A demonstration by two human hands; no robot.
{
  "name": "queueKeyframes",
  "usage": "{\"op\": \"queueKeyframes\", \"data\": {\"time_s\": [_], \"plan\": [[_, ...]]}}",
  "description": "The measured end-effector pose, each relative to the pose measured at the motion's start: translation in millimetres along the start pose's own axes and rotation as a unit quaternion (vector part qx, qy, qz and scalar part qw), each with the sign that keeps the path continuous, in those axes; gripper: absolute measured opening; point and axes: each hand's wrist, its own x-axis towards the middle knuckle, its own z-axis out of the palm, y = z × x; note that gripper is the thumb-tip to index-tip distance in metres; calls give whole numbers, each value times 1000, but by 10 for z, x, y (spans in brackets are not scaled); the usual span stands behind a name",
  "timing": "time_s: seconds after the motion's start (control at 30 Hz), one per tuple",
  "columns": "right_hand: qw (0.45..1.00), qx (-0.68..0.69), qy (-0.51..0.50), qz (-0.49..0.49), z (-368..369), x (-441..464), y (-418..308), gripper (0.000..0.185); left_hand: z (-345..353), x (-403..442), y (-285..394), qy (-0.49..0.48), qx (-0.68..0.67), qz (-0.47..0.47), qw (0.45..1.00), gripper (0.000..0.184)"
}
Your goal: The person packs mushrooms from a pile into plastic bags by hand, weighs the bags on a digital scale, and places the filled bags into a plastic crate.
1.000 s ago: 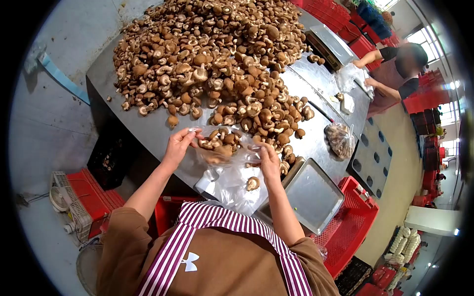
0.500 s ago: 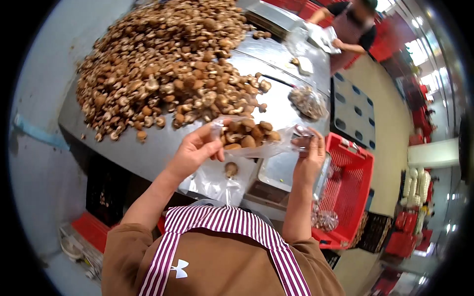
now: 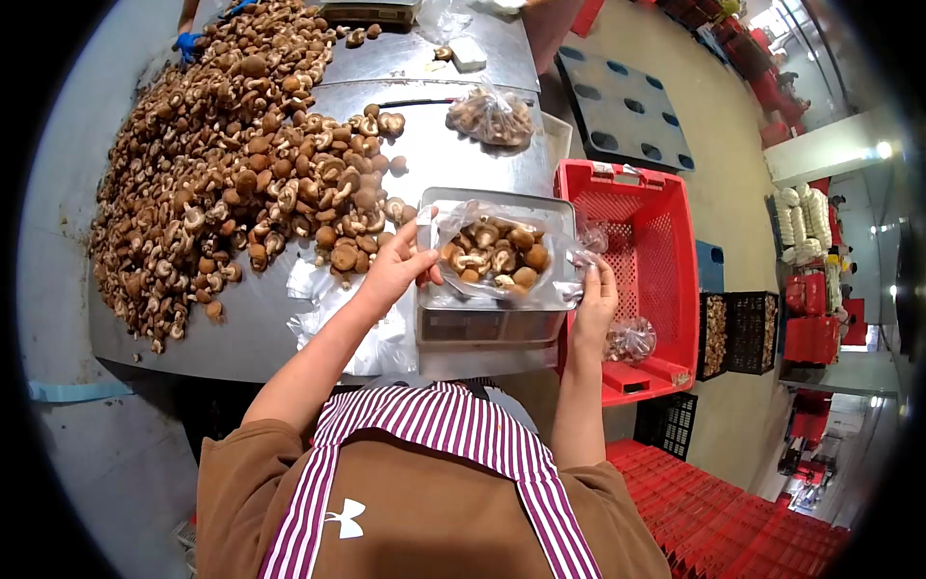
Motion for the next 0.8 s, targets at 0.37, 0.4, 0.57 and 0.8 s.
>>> {"op": "queueKeyframes", "data": {"time_s": [0.37,0.4,0.57,0.8], "plan": [[987,-75,-139,0,-156,40,-96,59,259,-217,-94,156,14,68,985,46],[987,-75,-144,4,-167,41,-101,59,285,-254,-61,176,22,88,980,45],[983,-81,-165,-23,-206,74,-170,59,665,-449,425,223,41,203,953,34],[984,-33,-177,-17,-334,183,-204,52,1495,-824,1870,-160,261,525,794,18]]}}
